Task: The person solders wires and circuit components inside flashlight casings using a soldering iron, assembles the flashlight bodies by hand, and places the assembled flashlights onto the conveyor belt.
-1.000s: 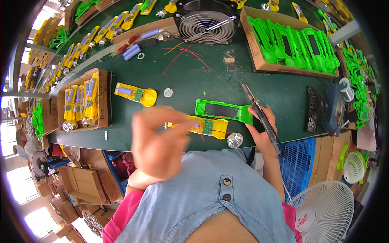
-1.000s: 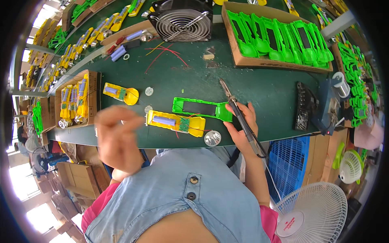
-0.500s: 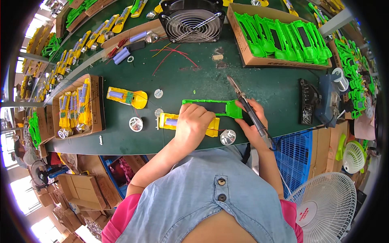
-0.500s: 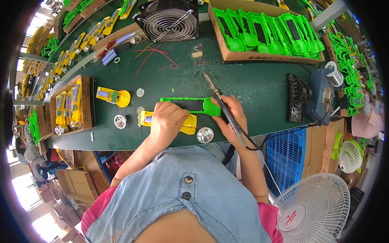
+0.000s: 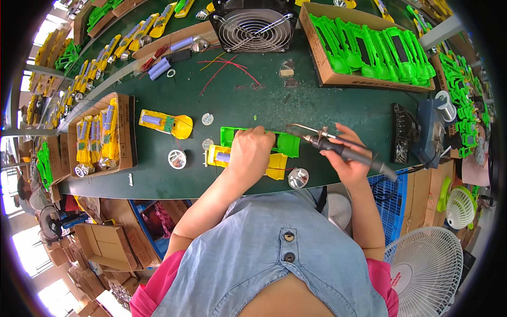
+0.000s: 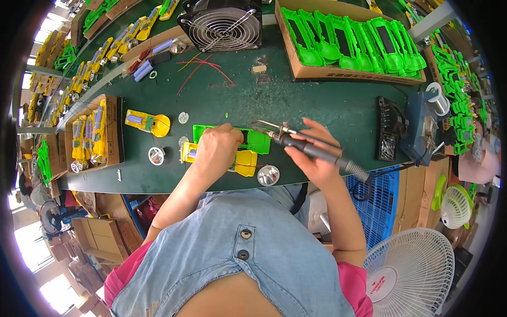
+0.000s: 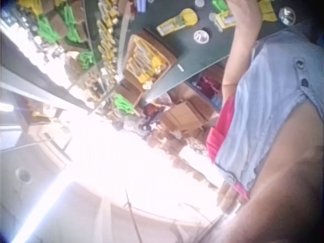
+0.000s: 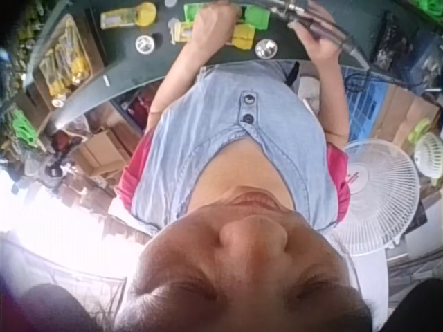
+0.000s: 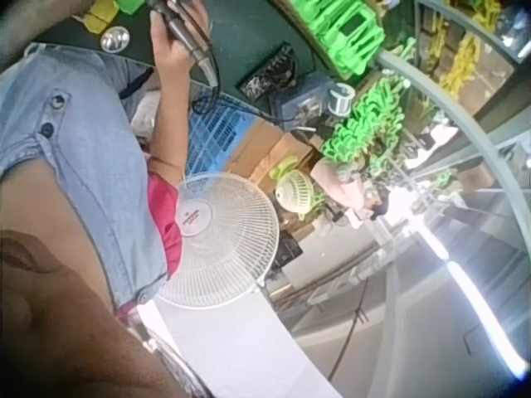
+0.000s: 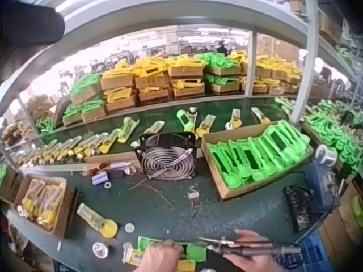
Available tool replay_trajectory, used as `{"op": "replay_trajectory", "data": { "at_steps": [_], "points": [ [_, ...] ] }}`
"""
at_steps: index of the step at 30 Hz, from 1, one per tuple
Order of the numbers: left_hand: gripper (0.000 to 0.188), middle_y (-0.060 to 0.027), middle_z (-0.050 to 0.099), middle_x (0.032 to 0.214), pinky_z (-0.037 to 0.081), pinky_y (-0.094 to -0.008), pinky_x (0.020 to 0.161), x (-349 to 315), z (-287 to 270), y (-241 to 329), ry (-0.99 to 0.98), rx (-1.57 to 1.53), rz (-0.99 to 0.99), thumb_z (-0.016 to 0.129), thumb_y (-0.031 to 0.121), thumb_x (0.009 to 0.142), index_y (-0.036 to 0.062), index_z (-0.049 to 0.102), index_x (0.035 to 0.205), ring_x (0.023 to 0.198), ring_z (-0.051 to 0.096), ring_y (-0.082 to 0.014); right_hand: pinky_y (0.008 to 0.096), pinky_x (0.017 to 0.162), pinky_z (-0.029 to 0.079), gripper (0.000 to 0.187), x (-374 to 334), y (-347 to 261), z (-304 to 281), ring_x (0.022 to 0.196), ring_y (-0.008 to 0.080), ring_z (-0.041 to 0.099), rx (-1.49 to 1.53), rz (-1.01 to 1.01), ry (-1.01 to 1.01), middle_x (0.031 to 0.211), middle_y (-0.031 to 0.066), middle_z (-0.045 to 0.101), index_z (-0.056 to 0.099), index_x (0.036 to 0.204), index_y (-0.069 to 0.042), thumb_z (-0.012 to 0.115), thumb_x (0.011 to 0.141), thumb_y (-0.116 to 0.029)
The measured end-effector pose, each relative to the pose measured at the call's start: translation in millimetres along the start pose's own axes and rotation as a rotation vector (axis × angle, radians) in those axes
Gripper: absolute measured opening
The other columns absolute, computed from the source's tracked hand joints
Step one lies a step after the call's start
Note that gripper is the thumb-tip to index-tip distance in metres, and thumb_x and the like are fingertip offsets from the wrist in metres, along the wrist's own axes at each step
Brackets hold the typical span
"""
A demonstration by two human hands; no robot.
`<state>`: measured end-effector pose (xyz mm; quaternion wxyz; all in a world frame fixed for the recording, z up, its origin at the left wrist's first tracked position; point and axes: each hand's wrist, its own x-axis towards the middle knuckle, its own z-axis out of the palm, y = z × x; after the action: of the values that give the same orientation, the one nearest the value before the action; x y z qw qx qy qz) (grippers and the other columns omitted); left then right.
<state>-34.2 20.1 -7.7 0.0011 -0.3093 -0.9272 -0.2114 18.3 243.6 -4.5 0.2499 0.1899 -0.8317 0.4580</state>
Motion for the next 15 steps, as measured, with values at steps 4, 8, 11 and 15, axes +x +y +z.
{"op": "replay_trajectory", "data": {
  "at_steps": [4, 8, 11, 15],
  "points": [
    [0.004, -0.0109, 0.054, 0.067, 0.044, -0.0375, 0.061, 3.0, -0.4, 2.0, -0.036, 0.049, -0.015, 0.057, 0.003, 0.067, 0.0046, 0.06, 0.068, 0.065, 0.058, -0.0279, 0.0241, 0.055, 0.051, 0.017, -0.5, -1.0, 6.6, 0.067, 0.013, 0.061, 0.551, 0.516, 0.098, 0.083, 0.0093, 0.058, 0.056, 0.088, 0.004, 0.065, 0.073, 0.003],
    [0.004, -0.0114, 0.054, 0.067, 0.045, -0.0371, 0.061, 4.3, -1.3, 3.5, -0.049, 0.085, -0.007, 0.057, 0.003, 0.065, 0.0041, 0.061, 0.067, 0.064, 0.058, -0.0283, 0.0221, 0.055, 0.048, 0.016, -3.3, 9.7, 14.3, 0.063, 0.0115, 0.06, 0.558, 0.59, 0.027, 0.081, 0.0082, 0.058, 0.056, 0.087, 0.003, 0.065, 0.073, 0.002],
    [0.004, -0.0115, 0.054, 0.067, 0.045, -0.0367, 0.061, 3.7, 0.2, 2.6, -0.037, 0.078, -0.007, 0.057, 0.003, 0.065, 0.0039, 0.061, 0.067, 0.064, 0.058, -0.0284, 0.0226, 0.056, 0.048, 0.016, -4.0, 10.9, 18.2, 0.063, 0.0115, 0.06, 0.542, 0.614, -0.004, 0.08, 0.008, 0.059, 0.057, 0.087, 0.003, 0.065, 0.074, 0.001],
    [0.004, -0.0116, 0.054, 0.067, 0.045, -0.0365, 0.06, 4.3, 0.9, 2.3, -0.039, 0.085, -0.003, 0.057, 0.003, 0.065, 0.0039, 0.061, 0.067, 0.064, 0.058, -0.0282, 0.0225, 0.056, 0.048, 0.016, -8.7, 12.4, 21.4, 0.063, 0.0114, 0.06, 0.564, 0.604, 0.033, 0.079, 0.0084, 0.06, 0.057, 0.087, 0.003, 0.066, 0.074, 0.0]
  ]
}}
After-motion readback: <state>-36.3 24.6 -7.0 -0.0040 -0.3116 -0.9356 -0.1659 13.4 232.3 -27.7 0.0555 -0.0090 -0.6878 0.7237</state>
